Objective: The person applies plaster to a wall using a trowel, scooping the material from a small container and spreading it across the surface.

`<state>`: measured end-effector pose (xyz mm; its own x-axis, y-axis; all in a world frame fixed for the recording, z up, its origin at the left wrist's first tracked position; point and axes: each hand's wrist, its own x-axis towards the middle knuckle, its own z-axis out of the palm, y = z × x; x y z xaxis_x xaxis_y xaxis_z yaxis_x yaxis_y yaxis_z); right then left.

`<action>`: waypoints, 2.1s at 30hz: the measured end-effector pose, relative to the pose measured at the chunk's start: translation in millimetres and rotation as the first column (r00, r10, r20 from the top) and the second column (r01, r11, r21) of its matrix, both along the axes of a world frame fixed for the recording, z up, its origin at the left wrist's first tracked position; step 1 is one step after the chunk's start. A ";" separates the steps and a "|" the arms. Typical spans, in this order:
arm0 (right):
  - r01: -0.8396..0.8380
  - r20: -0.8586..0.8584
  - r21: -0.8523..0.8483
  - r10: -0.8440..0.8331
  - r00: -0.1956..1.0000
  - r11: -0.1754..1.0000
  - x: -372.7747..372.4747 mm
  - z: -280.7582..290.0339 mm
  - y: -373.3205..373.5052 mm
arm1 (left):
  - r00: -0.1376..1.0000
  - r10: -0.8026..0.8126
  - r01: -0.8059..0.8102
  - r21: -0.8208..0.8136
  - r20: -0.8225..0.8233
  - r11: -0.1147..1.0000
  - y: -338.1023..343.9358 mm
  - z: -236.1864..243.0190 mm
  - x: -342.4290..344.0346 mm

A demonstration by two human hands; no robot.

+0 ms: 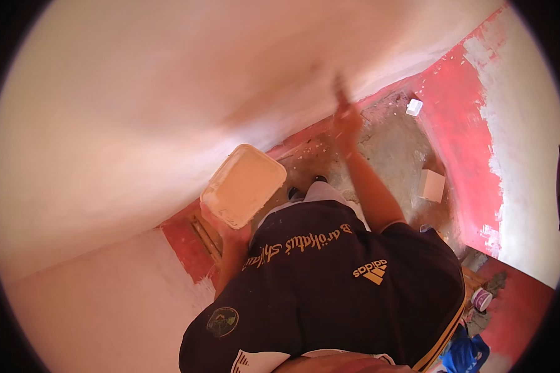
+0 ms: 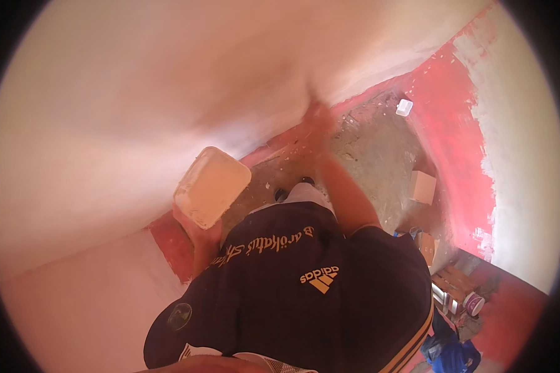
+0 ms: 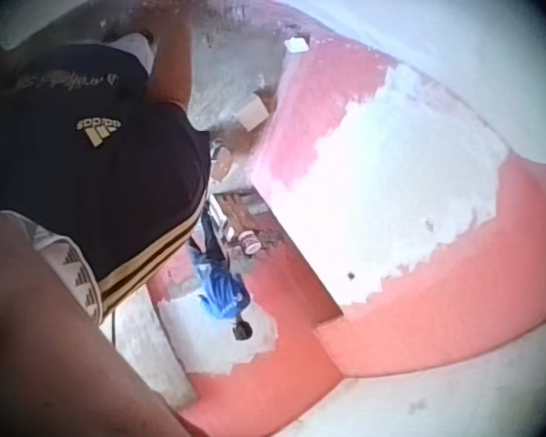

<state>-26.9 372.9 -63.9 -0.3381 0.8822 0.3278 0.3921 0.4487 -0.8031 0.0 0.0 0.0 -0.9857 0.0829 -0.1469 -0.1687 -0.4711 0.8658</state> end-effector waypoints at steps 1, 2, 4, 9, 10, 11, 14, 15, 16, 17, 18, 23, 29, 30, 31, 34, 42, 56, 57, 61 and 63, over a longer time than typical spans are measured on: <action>-0.014 0.003 0.000 0.014 1.000 1.000 -0.9 2.1 -2.4 | 0.998 0.027 -0.032 0.097 0.057 0.995 -0.3 1.6 3.4; 0.045 -0.149 0.068 -0.034 0.988 0.997 -21.0 17.1 26.8 | 0.997 0.042 -0.052 0.168 0.065 0.984 7.8 -6.4 -3.9; 0.134 -0.197 0.211 -0.092 0.976 0.968 -51.0 21.3 78.5 | 0.998 0.021 -0.014 0.109 -0.060 0.994 13.8 -12.3 -15.6; -0.335 0.118 0.540 0.324 0.939 0.773 -88.0 -52.4 -84.7 | 0.992 -0.028 0.031 0.018 -0.124 0.999 16.8 -12.6 -31.2; -0.406 -0.068 0.574 0.535 0.842 0.711 -74.9 -37.8 -108.9 | 0.997 -0.010 0.015 0.064 -0.076 0.998 5.6 -8.7 -28.4; -0.406 -0.073 0.562 0.532 0.844 0.721 -60.6 -42.1 -102.1 | 0.999 -0.011 0.016 0.090 -0.047 0.996 2.4 -6.7 -25.4; -0.351 0.115 0.434 0.335 0.935 0.830 -13.2 -40.6 -31.2 | 0.999 -0.047 0.044 0.161 0.016 0.986 -16.5 -23.6 -24.5; -0.270 -0.019 0.221 0.281 0.960 0.937 -12.4 -6.4 -18.9 | 0.999 -0.043 0.039 0.172 0.025 0.984 -27.9 -32.9 -25.1; -0.118 -0.018 0.128 0.121 0.992 0.985 -10.0 10.4 10.5 | 0.998 -0.067 0.067 0.094 0.006 0.993 -35.3 -41.4 -26.6; 0.043 -0.006 0.035 -0.043 0.999 0.998 -19.4 17.5 37.4 | 0.996 -0.084 0.084 0.052 -0.004 0.995 -34.9 -40.4 -25.6; 0.062 -0.004 0.038 -0.062 0.998 0.997 -36.5 6.4 57.6 | 0.993 -0.114 0.114 0.017 -0.013 0.993 -31.7 -39.8 -26.8; -0.314 0.151 0.559 0.279 0.948 0.767 -77.6 -65.1 -63.0 | 0.971 -0.218 0.140 0.513 0.095 0.847 -21.8 -35.0 -30.0; -0.396 0.057 0.089 0.392 0.918 0.914 -16.5 31.5 -57.5 | 0.980 -0.156 0.067 0.532 0.124 0.844 -29.2 -20.2 -22.2; -0.320 0.102 -0.058 0.325 0.940 0.946 -4.0 43.2 -33.6 | 0.981 -0.144 0.054 0.530 0.130 0.846 -26.5 -14.8 -17.7; -0.134 0.103 0.018 0.131 0.986 0.991 -14.6 39.4 5.1 | 0.993 -0.085 0.049 0.383 0.078 0.923 -18.9 -11.2 -14.6; 0.141 -0.005 0.195 -0.143 0.990 0.971 -52.8 13.4 63.1 | 0.998 -0.046 0.039 0.168 0.034 0.985 -2.5 1.1 -18.6; -0.620 0.375 0.356 0.501 0.780 0.699 -33.3 -57.1 -85.0 | 0.989 -0.027 -0.005 -0.223 -0.143 0.975 13.1 22.5 -11.4; -0.577 -0.148 0.401 0.672 0.725 0.711 -20.5 5.1 -47.7 | 0.991 0.132 -0.137 0.212 0.038 0.968 76.0 20.1 6.8; -0.598 -0.059 0.304 0.641 0.765 0.741 -8.7 -1.6 -20.4 | 0.987 0.157 -0.161 0.222 0.036 0.962 85.2 15.9 3.7; -0.488 -0.002 -0.207 0.499 0.867 0.848 50.2 41.1 77.2 | 0.972 0.220 -0.207 0.151 -0.080 0.967 129.7 6.8 19.6; -0.537 -0.182 -0.178 0.509 0.841 0.824 80.8 71.7 123.0 | 0.975 0.216 -0.203 0.202 -0.044 0.958 169.3 10.8 28.1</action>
<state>53.9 495.9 7.8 -0.7390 0.6363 0.2212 0.0412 0.3704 -0.9280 28.1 169.3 10.8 -0.9908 -0.1057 -0.0839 0.0052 -0.6511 0.7590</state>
